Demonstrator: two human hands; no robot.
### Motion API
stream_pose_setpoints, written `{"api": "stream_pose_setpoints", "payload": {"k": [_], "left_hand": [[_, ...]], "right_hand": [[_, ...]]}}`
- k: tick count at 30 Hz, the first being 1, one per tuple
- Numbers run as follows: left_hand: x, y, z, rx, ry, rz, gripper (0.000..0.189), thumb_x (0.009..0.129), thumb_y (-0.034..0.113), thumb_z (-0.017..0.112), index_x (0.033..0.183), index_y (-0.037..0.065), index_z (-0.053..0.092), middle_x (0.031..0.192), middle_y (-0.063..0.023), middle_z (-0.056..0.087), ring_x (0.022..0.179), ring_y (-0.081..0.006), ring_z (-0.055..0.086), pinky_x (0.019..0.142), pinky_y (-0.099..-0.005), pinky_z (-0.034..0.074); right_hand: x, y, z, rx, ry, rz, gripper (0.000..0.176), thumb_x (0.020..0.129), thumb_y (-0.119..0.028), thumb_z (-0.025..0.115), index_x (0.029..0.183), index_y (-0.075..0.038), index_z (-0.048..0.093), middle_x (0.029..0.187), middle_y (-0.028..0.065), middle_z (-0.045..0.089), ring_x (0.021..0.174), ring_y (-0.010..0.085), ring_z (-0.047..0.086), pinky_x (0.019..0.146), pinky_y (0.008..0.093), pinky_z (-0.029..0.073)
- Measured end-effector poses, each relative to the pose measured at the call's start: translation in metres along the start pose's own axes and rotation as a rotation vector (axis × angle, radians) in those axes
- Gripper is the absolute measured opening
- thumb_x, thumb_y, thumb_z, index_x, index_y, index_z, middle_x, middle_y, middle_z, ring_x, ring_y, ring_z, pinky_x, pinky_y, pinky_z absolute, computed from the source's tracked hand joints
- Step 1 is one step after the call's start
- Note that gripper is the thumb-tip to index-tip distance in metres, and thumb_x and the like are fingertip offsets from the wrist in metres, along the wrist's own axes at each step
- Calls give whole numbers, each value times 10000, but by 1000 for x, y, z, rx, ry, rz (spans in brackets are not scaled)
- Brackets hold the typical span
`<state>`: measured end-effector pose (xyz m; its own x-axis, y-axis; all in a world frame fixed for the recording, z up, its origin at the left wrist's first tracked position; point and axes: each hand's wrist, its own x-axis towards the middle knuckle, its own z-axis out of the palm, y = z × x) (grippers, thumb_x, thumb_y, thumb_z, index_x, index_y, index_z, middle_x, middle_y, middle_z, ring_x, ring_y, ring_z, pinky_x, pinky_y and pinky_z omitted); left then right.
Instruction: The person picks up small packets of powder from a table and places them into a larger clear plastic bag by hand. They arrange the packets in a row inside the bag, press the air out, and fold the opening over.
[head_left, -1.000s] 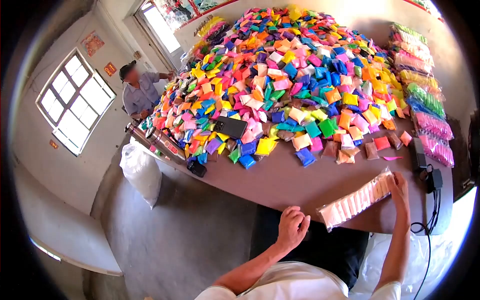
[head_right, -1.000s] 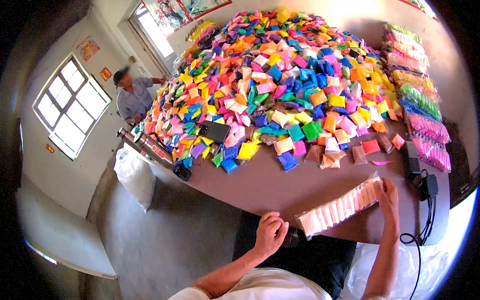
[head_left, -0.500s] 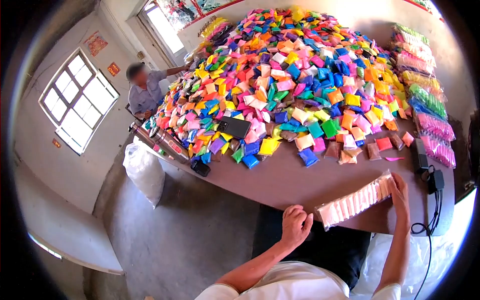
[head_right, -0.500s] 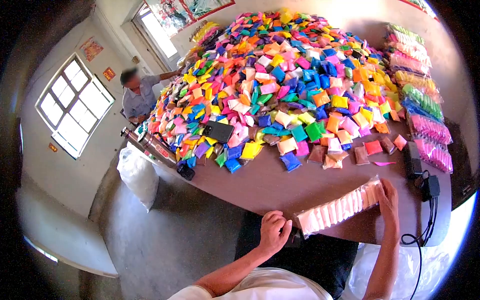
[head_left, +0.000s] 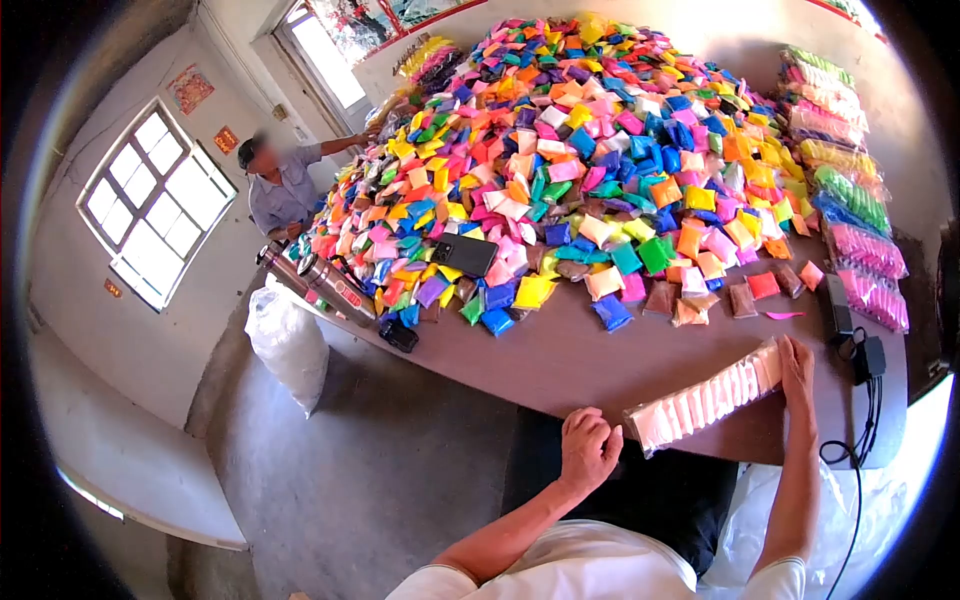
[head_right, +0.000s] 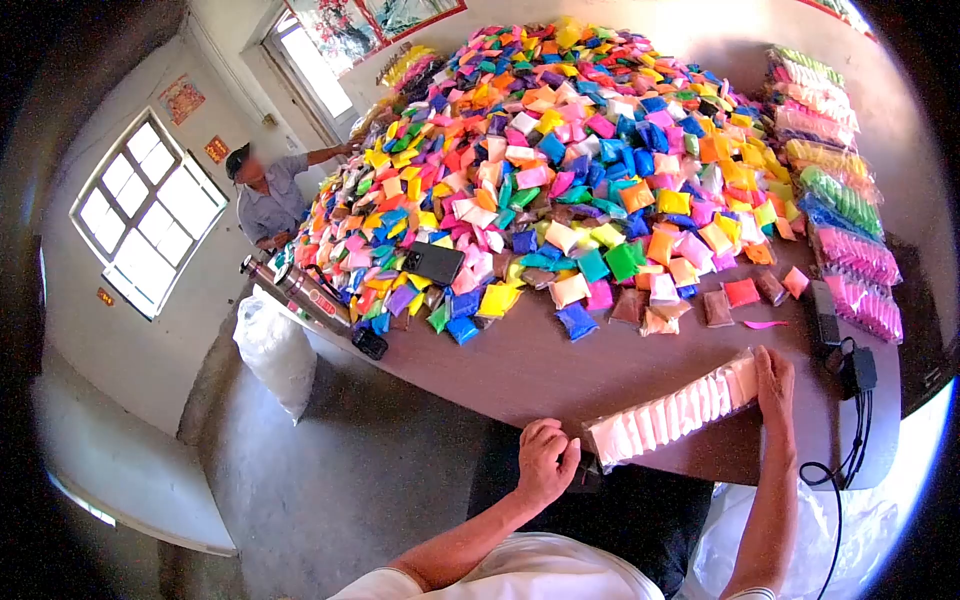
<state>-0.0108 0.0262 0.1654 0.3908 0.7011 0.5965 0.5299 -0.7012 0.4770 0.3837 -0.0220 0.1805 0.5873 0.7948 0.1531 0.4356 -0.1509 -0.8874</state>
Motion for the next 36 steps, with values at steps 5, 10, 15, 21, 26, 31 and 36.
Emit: {"api": "stream_pose_setpoints", "payload": {"k": [5,10,15,21,26,31,36], "left_hand": [[1,1,-5,6,0,23,175,860,123,672,746,22,586,858,-116,598,1004,-310,568,928,-466,422],[-1,1,-7,-16,0,14,186,871,138,661,746,25,584,863,-116,602,1008,-306,569,951,-466,422],[-5,-2,-8,-38,9,13,184,882,148,654,761,17,607,885,-123,607,1029,-307,569,987,-464,426],[-13,-6,-10,-119,-19,33,161,883,128,662,822,-21,656,933,-131,616,1087,-322,572,1008,-468,429],[-17,-13,-11,-140,5,62,174,858,119,674,730,11,627,841,-128,618,1060,-345,595,1010,-491,426],[-29,0,-11,-185,-134,15,185,817,71,660,656,5,596,721,-147,606,1068,-397,592,1031,-501,414],[-34,13,1,-140,-22,53,151,838,39,638,699,-9,606,737,-126,606,1042,-393,593,1130,-508,332]], "right_hand": [[-9,17,7,118,138,-36,361,1000,-322,554,907,17,633,797,-26,563,725,81,495,607,273,405],[-10,31,6,77,230,-101,360,1002,-310,552,978,32,659,837,14,616,777,98,548,690,267,453],[-9,33,8,90,249,-163,335,1010,-281,541,1014,31,663,868,32,636,803,104,565,720,263,465],[-2,47,2,94,206,-148,326,1000,-274,559,996,35,662,861,24,632,795,105,566,712,258,465],[-7,32,10,34,312,-120,316,973,-249,590,1094,29,677,973,61,683,895,145,619,796,277,498],[-17,-2,21,-191,386,-172,345,930,-294,625,1082,12,673,979,135,679,969,262,630,883,338,480],[-21,-4,15,-31,383,-110,411,955,-358,549,1159,-13,644,1090,189,670,1047,331,618,935,380,457]]}}
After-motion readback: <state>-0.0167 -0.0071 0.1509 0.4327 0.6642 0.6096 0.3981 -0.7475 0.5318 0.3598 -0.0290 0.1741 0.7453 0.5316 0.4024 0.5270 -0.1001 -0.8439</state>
